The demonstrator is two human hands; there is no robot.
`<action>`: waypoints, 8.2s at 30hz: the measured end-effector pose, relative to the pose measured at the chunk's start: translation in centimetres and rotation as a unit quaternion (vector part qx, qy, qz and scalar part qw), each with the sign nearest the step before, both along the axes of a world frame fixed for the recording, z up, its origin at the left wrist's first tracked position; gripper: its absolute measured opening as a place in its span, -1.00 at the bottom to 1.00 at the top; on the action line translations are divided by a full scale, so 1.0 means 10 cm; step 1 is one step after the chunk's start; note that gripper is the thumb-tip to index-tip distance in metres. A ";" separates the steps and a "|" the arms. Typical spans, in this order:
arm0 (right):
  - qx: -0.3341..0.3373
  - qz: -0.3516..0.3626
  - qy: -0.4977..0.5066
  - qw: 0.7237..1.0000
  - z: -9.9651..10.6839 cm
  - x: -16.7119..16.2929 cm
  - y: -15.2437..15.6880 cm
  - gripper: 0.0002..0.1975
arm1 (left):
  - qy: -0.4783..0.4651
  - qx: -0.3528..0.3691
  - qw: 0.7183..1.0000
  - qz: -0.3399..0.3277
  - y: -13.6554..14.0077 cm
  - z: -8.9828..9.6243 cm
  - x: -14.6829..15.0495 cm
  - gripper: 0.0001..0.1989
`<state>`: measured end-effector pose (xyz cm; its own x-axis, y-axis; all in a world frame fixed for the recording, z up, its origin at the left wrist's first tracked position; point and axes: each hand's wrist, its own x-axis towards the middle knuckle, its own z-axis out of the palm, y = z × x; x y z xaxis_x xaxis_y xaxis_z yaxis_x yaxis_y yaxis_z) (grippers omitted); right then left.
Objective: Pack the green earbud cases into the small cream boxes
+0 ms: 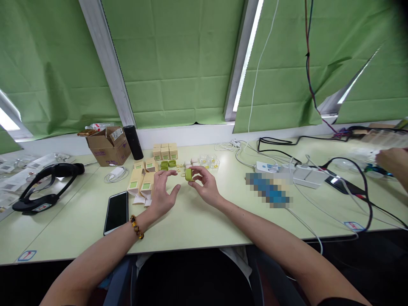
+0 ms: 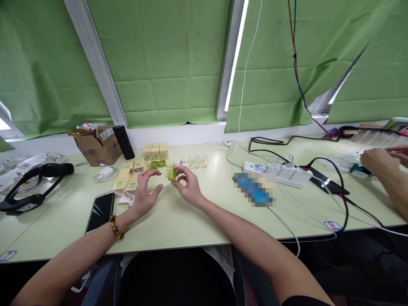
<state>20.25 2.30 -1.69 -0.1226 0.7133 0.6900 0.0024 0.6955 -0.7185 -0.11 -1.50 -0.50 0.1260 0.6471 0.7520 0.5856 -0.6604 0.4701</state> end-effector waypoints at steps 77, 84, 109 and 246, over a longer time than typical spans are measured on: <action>0.352 -0.055 -0.202 0.912 -0.09 0.06 0.06 -0.53 | 0.038 0.080 0.996 -0.029 0.09 -0.07 0.02 -0.61; 0.345 -0.065 -0.203 0.914 -0.09 0.04 0.07 -0.55 | 0.045 0.076 0.996 -0.027 0.08 -0.06 0.01 -0.62; 0.106 -0.014 -0.080 0.991 0.09 0.01 -0.13 -0.52 | 0.007 0.035 0.997 -0.062 0.02 0.00 0.02 -0.50; -0.206 0.211 0.198 0.935 0.24 0.01 0.08 -0.56 | -0.358 -0.256 0.874 -0.206 0.24 -0.12 -0.04 -0.44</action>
